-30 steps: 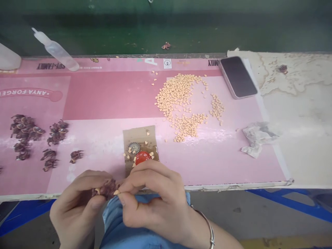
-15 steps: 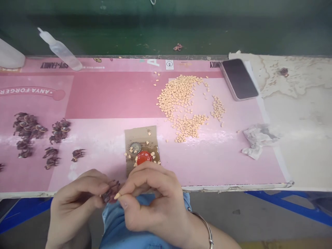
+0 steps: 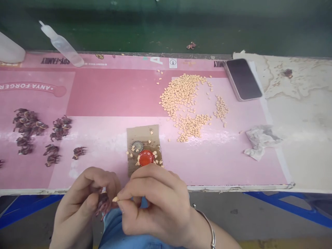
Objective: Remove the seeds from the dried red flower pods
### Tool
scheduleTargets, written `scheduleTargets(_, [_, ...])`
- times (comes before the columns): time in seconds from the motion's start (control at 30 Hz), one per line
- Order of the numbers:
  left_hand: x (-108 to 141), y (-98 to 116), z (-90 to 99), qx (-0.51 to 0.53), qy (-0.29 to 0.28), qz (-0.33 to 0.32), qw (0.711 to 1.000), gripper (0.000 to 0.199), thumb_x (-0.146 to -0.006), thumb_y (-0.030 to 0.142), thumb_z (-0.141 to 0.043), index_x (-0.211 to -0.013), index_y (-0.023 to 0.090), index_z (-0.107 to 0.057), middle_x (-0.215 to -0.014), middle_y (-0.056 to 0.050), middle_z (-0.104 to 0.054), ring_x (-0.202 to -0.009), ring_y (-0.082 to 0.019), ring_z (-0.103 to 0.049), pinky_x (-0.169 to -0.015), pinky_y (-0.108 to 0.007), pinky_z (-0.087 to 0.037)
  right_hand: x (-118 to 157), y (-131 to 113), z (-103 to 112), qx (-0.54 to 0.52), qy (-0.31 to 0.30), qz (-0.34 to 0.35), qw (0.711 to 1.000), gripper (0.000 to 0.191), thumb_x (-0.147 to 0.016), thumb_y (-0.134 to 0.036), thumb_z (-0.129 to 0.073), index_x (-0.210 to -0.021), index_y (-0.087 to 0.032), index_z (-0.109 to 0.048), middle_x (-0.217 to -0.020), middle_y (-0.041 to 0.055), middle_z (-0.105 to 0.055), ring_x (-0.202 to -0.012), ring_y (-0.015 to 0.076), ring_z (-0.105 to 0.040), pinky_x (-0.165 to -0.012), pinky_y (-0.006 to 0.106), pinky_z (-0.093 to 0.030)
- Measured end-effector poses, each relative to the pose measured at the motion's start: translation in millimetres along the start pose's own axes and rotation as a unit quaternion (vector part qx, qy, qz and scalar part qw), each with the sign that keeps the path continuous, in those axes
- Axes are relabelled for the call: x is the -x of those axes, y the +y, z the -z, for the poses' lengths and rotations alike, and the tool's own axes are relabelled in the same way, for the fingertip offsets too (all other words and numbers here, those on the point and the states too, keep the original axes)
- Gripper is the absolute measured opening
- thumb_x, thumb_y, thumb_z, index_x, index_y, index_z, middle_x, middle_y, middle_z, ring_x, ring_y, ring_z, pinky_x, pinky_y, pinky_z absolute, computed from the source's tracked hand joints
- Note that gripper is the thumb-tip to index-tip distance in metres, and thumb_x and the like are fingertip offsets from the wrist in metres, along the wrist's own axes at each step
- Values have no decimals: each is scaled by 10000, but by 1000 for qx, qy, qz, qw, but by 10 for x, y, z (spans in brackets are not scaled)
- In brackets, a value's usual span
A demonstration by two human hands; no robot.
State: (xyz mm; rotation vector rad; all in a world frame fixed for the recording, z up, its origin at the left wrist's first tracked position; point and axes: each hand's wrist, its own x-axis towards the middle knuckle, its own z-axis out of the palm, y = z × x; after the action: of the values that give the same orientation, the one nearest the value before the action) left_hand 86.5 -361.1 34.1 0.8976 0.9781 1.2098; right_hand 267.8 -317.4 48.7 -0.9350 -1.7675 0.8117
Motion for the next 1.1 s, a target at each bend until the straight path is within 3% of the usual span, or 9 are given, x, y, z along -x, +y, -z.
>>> scheduleTargets(0.27, [-2,-1,-15,-4,-12,10,1000,161,-1030,413,-707,-1160,349,-778,-745,15,-674,-577,-73,-624,-525,-94,-520,3,-3,-19,93,-28,56,994,197,-910,-68,-673,-889,-263,-657,-717,-59,-755,-574,89,-705,-539,175,-598])
scheduleTargets(0.5, [34,17,-78,-123,98,2,988,78,-1027,355,-727,-1090,353,-775,-824,54,-748,-671,-53,-705,-664,-64,-566,145,-129,69,253,-112,101,956,233,-1075,-115,-553,-1145,-159,-771,-911,13,-847,-640,116,-762,-555,253,-619])
scheduleTargets(0.63, [-50,9,-30,-182,41,-81,979,121,-1058,282,-673,-1117,335,-764,-878,45,-774,-713,-69,-736,-690,-88,-593,182,-137,-10,283,-29,114,952,304,-1073,-53,-491,-1125,-133,-779,-914,31,-850,-607,111,-741,-519,255,-588])
scheduleTargets(0.73, [-158,71,59,-240,-13,-119,963,191,-1044,209,-669,-1153,329,-770,-901,32,-795,-738,-96,-757,-684,-125,-617,109,-20,46,246,-65,117,960,295,-1112,-121,-483,-1174,-147,-770,-951,33,-847,-725,110,-782,-648,206,-636])
scheduleTargets(0.8, [-259,153,112,-294,-17,-133,946,199,-1007,181,-705,-1116,324,-789,-901,33,-814,-733,-112,-767,-672,-151,-632,69,147,199,212,-57,93,971,310,-1150,-219,-461,-1193,-169,-763,-991,41,-840,-806,111,-795,-691,181,-643])
scheduleTargets(0.87, [-399,249,150,-336,53,-139,930,164,-967,170,-732,-1039,299,-805,-879,32,-819,-732,-126,-771,-692,-183,-650,88,364,432,230,7,32,973,283,-1145,-250,-490,-1166,-198,-768,-1010,49,-829,-789,116,-779,-589,176,-601])
scheduleTargets(0.93, [-594,342,186,-364,171,-134,906,130,-921,156,-735,-971,256,-802,-837,29,-804,-735,-121,-763,-731,-193,-651,170,587,692,296,88,-38,950,212,-1104,-245,-576,-1053,-223,-781,-935,48,-808,-717,139,-740,-546,217,-562])
scheduleTargets(1.0, [-862,420,247,-383,248,-130,880,135,-876,154,-737,-981,216,-796,-833,22,-796,-770,-120,-767,-784,-203,-649,282,777,913,359,92,-76,926,197,-1080,-284,-628,-969,-221,-778,-870,38,-783,-617,132,-668,-522,246,-514])
scheduleTargets(1.1, [-1419,504,400,-438,233,-118,860,260,-878,188,-748,-1135,161,-779,-984,-28,-830,-915,-158,-800,-917,-292,-664,401,950,1086,405,48,-99,908,224,-1081,-318,-622,-945,-221,-771,-902,35,-790,-624,138,-668,-564,275,-508])
